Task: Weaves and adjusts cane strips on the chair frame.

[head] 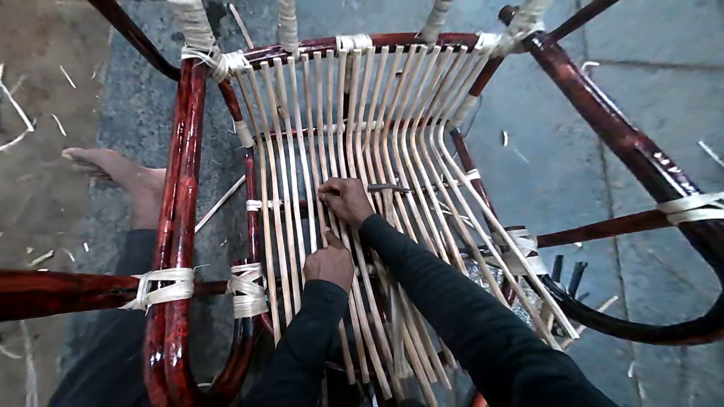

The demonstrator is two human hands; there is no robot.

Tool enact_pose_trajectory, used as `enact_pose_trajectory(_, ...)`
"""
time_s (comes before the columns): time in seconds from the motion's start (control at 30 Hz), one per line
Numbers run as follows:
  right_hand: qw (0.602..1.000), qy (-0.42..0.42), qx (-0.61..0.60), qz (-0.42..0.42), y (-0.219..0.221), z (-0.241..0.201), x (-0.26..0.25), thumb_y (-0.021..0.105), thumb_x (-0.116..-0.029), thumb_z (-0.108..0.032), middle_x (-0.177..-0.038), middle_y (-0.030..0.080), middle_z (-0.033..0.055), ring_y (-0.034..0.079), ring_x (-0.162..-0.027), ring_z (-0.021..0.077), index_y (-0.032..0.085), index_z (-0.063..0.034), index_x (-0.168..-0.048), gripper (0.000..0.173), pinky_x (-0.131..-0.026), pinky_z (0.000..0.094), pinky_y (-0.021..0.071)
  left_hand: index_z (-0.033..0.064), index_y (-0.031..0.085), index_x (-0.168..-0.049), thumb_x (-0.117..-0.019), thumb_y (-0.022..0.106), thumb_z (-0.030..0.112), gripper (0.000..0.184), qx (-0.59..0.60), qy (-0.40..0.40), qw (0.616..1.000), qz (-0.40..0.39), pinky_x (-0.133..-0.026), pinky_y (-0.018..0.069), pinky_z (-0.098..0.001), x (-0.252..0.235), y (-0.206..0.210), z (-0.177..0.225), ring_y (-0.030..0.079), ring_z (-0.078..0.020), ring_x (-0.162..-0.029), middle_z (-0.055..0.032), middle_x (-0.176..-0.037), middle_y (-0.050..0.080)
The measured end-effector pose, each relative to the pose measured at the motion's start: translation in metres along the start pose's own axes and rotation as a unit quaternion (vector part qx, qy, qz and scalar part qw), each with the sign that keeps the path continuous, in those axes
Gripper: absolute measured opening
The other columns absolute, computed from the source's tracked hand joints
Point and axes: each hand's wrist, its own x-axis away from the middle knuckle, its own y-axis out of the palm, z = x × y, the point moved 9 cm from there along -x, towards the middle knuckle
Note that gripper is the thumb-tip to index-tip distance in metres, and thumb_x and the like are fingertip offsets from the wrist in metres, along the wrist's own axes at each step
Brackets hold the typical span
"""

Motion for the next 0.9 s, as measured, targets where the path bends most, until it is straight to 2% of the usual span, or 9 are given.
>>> enact_pose_trajectory(0.17, 0.993, -0.067, 0.096, -0.011, 0.012, -0.018, 0.007, 0.059, -0.0949, -0.002, -0.103, 0.074, 0.0206, 0.072, -0.098, 0.036, 0.074, 0.0046, -0.105, 0.019, -0.091, 0.0533, 0.0555, -0.0021, 0.032, -0.158, -0.1064, 0.048, 0.015, 0.057, 0.011, 0.003, 1.0, 0.004, -0.078, 0.058, -0.052, 0.002, 0.002, -0.002, 0.074, -0.0396, -0.093, -0.0228, -0.102, 0.074)
enact_pose_trajectory(0.33, 0.98, -0.052, 0.16, -0.104, 0.015, -0.028, 0.005, 0.057, -0.0973, -0.001, -0.113, 0.07, 0.0229, 0.069, -0.105, 0.0401, 0.07, 0.0033, -0.117, 0.023, -0.093, 0.0574, 0.0534, -0.0015, 0.033, -0.157, -0.1055, 0.05, 0.018, 0.058, 0.0, -0.004, 1.0, 0.008, -0.081, 0.0584, -0.0519, 0.006, -0.004, 0.002, 0.073, -0.0385, -0.097, -0.0219, -0.106, 0.073)
enact_pose_trajectory(0.43, 0.997, 0.0, -0.016, -0.078, -0.01, -0.009, 0.017, 0.07, -0.0949, -0.009, -0.121, 0.07, 0.0194, 0.072, -0.107, 0.0287, 0.048, 0.0031, -0.148, 0.059, -0.097, 0.0449, 0.0572, 0.0002, 0.031, -0.159, -0.1054, 0.05, 0.019, 0.06, -0.004, -0.014, 1.0, 0.016, -0.081, 0.0585, -0.0513, 0.005, -0.003, 0.002, 0.074, -0.0376, -0.097, -0.021, -0.105, 0.074)
enact_pose_trajectory(0.5, 0.997, 0.04, -0.063, -0.012, -0.032, 0.002, 0.061, 0.08, -0.0889, -0.015, -0.127, 0.067, 0.0175, 0.071, -0.109, 0.0256, 0.039, -0.0031, -0.155, 0.079, -0.095, 0.0427, 0.0593, -0.0005, 0.029, -0.159, -0.1045, 0.052, 0.018, 0.063, 0.002, -0.012, 1.0, 0.017, -0.08, 0.0586, -0.0517, 0.006, 0.0, 0.0, 0.073, -0.0386, -0.095, -0.0213, -0.103, 0.074)
enact_pose_trajectory(0.63, 0.97, 0.161, 0.182, 0.016, -0.05, 0.007, 0.192, 0.077, -0.0899, -0.04, -0.113, 0.07, 0.0183, 0.072, -0.086, 0.0337, 0.042, -0.0022, -0.153, 0.082, -0.076, 0.0561, 0.0599, -0.0011, 0.028, -0.16, -0.1023, 0.057, 0.017, 0.067, -0.001, -0.004, 0.999, 0.035, -0.075, 0.0589, -0.0515, 0.004, 0.002, 0.0, 0.074, -0.0387, -0.09, -0.021, -0.098, 0.074)
enact_pose_trajectory(0.7, 0.954, 0.242, 0.175, -0.016, -0.04, 0.02, 0.231, 0.069, -0.0945, -0.036, -0.108, 0.072, 0.0176, 0.072, -0.084, 0.0347, 0.039, -0.0043, -0.155, 0.075, -0.076, 0.0567, 0.0591, -0.001, 0.027, -0.16, -0.0979, 0.065, 0.019, 0.076, -0.009, 0.002, 0.999, 0.034, -0.076, 0.0589, -0.0523, 0.003, 0.004, 0.002, 0.074, -0.0387, -0.09, -0.0209, -0.098, 0.074)
enact_pose_trajectory(0.77, 0.954, 0.288, 0.082, 0.022, -0.046, 0.031, 0.244, 0.063, -0.0964, -0.025, -0.094, 0.071, 0.0133, 0.07, -0.078, 0.0294, 0.047, -0.0075, -0.15, 0.058, -0.073, 0.0538, 0.059, -0.0009, 0.027, -0.16, -0.0978, 0.066, 0.02, 0.077, -0.009, 0.0, 0.999, 0.032, -0.077, 0.0589, -0.0517, 0.002, 0.003, 0.002, 0.074, -0.0378, -0.091, -0.0205, -0.1, 0.074)
enact_pose_trajectory(0.83, 0.957, 0.28, 0.041, 0.066, -0.057, 0.03, 0.248, 0.058, -0.102, -0.025, -0.084, 0.069, 0.0115, 0.067, -0.069, 0.0256, 0.051, -0.0068, -0.146, 0.048, -0.067, 0.0505, 0.0581, -0.0002, 0.027, -0.16, -0.099, 0.063, 0.018, 0.073, -0.006, -0.003, 0.999, 0.036, -0.078, 0.0588, -0.0516, 0.004, 0.002, 0.001, 0.074, -0.0376, -0.091, -0.0201, -0.099, 0.074)
enact_pose_trajectory(0.9, 0.968, 0.198, 0.1, 0.115, -0.074, 0.007, 0.242, 0.052, -0.1039, -0.029, -0.072, 0.062, 0.0056, 0.06, -0.056, 0.0214, 0.044, -0.0071, -0.152, 0.054, -0.056, 0.0465, 0.0552, -0.0004, 0.026, -0.161, -0.1007, 0.06, 0.016, 0.071, -0.003, -0.001, 0.999, 0.035, -0.078, 0.0588, -0.052, 0.002, -0.002, 0.001, 0.074, -0.0386, -0.091, -0.021, -0.099, 0.074)
